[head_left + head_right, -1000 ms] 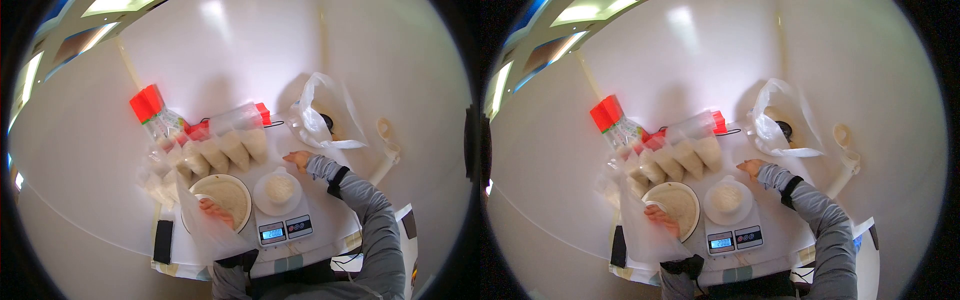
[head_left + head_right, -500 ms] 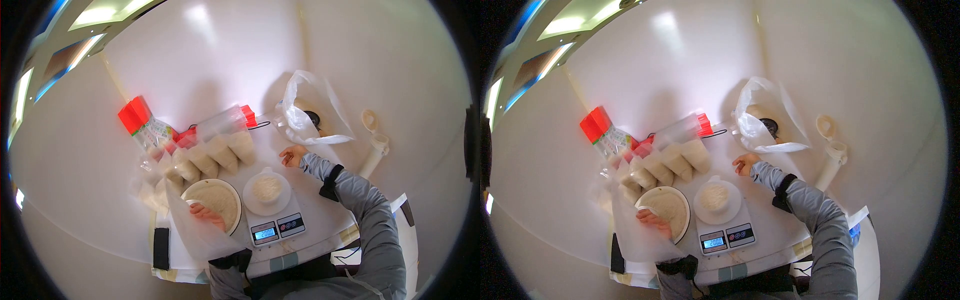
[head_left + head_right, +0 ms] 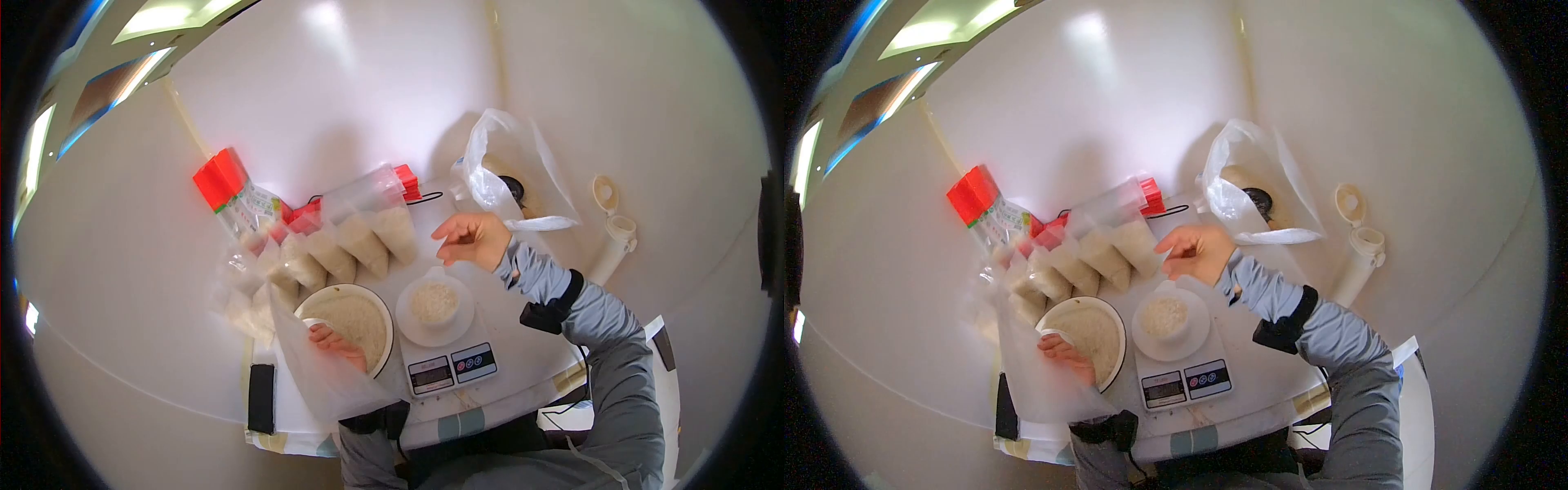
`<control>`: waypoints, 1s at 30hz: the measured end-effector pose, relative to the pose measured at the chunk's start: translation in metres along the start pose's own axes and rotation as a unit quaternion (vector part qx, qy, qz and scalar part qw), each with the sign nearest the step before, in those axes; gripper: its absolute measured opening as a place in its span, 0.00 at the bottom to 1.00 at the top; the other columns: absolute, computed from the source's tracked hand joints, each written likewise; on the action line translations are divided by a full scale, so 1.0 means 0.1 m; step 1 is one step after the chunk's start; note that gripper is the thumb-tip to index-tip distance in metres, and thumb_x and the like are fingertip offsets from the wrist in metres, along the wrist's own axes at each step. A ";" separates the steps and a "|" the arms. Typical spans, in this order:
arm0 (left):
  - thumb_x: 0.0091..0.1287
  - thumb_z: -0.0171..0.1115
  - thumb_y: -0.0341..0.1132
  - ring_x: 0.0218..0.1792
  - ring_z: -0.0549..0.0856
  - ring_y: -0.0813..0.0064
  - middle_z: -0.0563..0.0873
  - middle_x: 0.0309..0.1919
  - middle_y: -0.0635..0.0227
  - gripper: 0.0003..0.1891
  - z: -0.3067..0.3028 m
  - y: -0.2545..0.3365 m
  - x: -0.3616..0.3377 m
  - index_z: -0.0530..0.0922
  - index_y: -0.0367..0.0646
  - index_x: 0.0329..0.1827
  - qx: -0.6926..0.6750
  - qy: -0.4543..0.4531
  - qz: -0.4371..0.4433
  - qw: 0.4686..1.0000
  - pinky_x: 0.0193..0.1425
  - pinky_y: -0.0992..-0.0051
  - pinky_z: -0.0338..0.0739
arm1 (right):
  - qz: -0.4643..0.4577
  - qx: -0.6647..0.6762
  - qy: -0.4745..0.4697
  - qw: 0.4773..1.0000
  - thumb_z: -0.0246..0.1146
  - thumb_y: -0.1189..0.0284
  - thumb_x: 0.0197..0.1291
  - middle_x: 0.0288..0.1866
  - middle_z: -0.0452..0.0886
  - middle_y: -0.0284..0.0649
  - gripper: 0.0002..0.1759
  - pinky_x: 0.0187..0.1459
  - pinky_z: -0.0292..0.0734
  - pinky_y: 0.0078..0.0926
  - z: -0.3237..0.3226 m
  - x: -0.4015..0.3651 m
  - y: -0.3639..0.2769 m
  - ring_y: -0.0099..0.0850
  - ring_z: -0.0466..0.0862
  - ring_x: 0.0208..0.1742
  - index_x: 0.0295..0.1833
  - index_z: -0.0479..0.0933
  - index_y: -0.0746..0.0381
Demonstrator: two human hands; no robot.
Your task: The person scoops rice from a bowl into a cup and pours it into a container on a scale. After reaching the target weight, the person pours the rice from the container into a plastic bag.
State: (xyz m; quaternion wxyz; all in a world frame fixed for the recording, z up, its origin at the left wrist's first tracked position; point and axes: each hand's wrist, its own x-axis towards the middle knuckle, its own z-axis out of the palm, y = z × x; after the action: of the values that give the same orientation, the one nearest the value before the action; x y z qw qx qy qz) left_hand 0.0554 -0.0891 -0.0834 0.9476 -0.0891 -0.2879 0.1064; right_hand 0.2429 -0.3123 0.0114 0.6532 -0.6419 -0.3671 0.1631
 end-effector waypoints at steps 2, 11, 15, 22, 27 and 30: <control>0.68 0.48 0.38 0.38 0.79 0.76 0.79 0.41 0.70 0.14 -0.07 0.05 -0.02 0.69 0.40 0.50 0.014 0.025 0.046 0.999 0.44 0.78 0.75 | -0.032 -0.042 -0.023 0.998 0.65 0.81 0.52 0.30 0.81 0.37 0.13 0.37 0.79 0.21 0.14 -0.11 -0.16 0.24 0.82 0.32 0.45 0.76 0.64; 0.67 0.50 0.38 0.40 0.80 0.75 0.80 0.41 0.68 0.14 0.06 -0.05 0.01 0.69 0.39 0.50 0.004 0.019 0.033 0.999 0.46 0.78 0.75 | -0.176 -0.301 -0.035 0.937 0.66 0.79 0.49 0.28 0.82 0.37 0.13 0.36 0.77 0.20 0.25 -0.16 -0.01 0.24 0.83 0.33 0.43 0.78 0.61; 0.66 0.51 0.37 0.41 0.81 0.76 0.81 0.41 0.68 0.14 0.00 0.01 0.00 0.70 0.39 0.50 -0.007 0.011 0.026 1.000 0.47 0.77 0.76 | -0.079 -0.080 0.005 0.994 0.65 0.82 0.49 0.30 0.83 0.36 0.10 0.37 0.77 0.17 0.03 -0.06 0.10 0.22 0.82 0.34 0.39 0.80 0.62; 0.67 0.50 0.37 0.41 0.81 0.76 0.81 0.41 0.70 0.12 0.07 -0.06 0.03 0.70 0.41 0.49 0.007 0.001 0.046 0.999 0.49 0.76 0.76 | 0.039 -0.513 0.039 0.857 0.64 0.74 0.48 0.32 0.84 0.39 0.07 0.40 0.78 0.27 -0.49 0.03 0.96 0.32 0.83 0.34 0.35 0.82 0.60; 0.66 0.51 0.37 0.40 0.81 0.76 0.80 0.41 0.69 0.13 -0.01 0.00 0.01 0.70 0.41 0.49 0.024 0.014 0.070 0.997 0.47 0.75 0.76 | 0.141 -0.549 0.054 0.822 0.64 0.68 0.46 0.33 0.83 0.40 0.09 0.41 0.77 0.30 -0.76 0.08 1.41 0.36 0.83 0.35 0.34 0.82 0.58; 0.66 0.52 0.37 0.39 0.81 0.76 0.80 0.41 0.69 0.13 0.05 -0.04 0.03 0.70 0.41 0.49 0.004 0.007 0.038 0.999 0.46 0.76 0.76 | 0.169 -0.525 0.066 0.831 0.65 0.68 0.45 0.32 0.83 0.41 0.09 0.41 0.77 0.31 -0.79 0.08 1.47 0.36 0.83 0.35 0.34 0.82 0.58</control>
State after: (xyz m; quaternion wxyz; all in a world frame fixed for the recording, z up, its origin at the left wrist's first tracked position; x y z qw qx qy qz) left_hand 0.0560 -0.0918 -0.0769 0.9452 -0.0968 -0.2769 0.1430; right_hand 0.3409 -0.3453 -0.1197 0.2026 -0.9496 -0.2391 0.0109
